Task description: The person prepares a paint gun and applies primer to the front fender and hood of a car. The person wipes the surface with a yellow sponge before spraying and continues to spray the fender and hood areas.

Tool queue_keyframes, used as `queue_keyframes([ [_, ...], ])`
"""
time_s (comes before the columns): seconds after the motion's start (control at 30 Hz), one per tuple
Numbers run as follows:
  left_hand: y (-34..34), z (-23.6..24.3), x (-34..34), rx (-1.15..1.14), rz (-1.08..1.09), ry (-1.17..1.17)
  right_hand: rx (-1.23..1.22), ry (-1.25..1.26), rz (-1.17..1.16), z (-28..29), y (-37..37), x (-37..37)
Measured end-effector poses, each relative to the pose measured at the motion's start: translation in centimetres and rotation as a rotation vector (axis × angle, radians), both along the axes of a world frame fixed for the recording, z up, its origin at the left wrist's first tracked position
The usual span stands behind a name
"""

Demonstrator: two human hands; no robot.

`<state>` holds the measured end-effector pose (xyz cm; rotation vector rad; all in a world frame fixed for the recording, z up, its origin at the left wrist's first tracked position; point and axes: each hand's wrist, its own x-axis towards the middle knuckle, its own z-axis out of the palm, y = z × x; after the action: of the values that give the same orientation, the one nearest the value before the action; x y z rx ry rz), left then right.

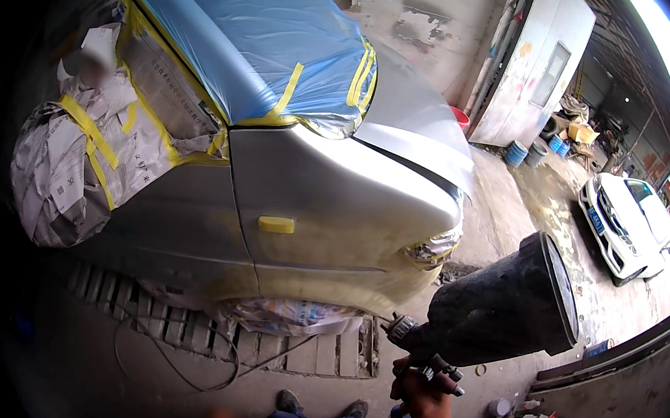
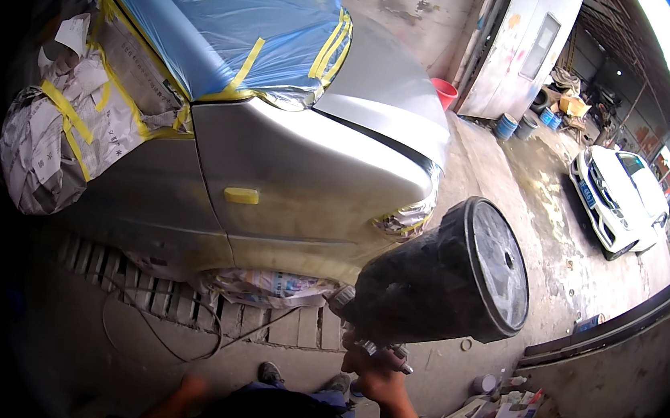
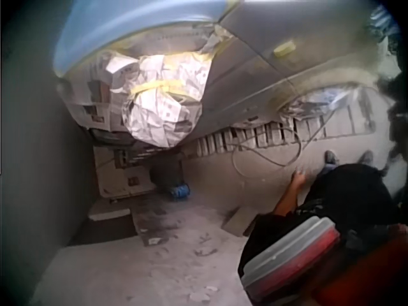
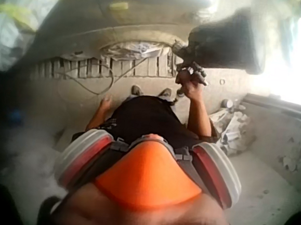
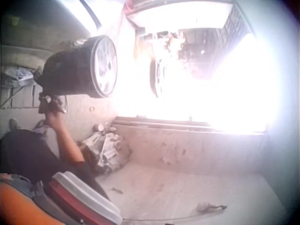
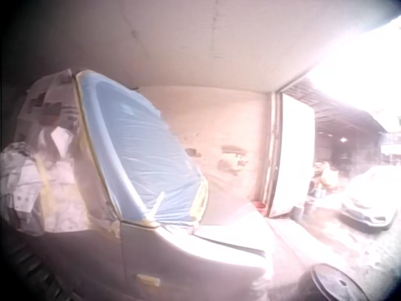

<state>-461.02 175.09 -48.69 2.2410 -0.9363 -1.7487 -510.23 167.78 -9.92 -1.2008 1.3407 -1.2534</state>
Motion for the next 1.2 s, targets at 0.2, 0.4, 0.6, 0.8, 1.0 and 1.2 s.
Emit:
queue_keyframes([
  [0.2,1.6,-1.1,1.1,0.058,-0.091,0.016,-0.210,-0.350,-0.476,-2.1,2.3,-5.8],
  [0.4,0.3,-2.6,-3.6,-0.284,-0.244,-0.057,-0.167,-0.231,-0.819,-6.8,4.4,-13.4],
  [0.6,-0.3,-3.0,-3.8,-0.201,-0.160,-0.122,-0.125,-0.309,-0.798,-5.2,2.1,-7.0],
  [0.8,1.1,-2.4,-1.7,-0.099,0.074,0.042,-0.359,0.399,-0.155,-8.2,1.9,0.5],
  [1.0,4.6,-4.6,3.7,-0.095,0.044,-0.071,-0.230,0.582,0.280,-10.8,2.2,4.2],
  [1.2,3.7,-3.1,2.5,-0.058,0.067,-0.021,-0.325,0.179,-0.158,-8.0,2.8,1.7],
])
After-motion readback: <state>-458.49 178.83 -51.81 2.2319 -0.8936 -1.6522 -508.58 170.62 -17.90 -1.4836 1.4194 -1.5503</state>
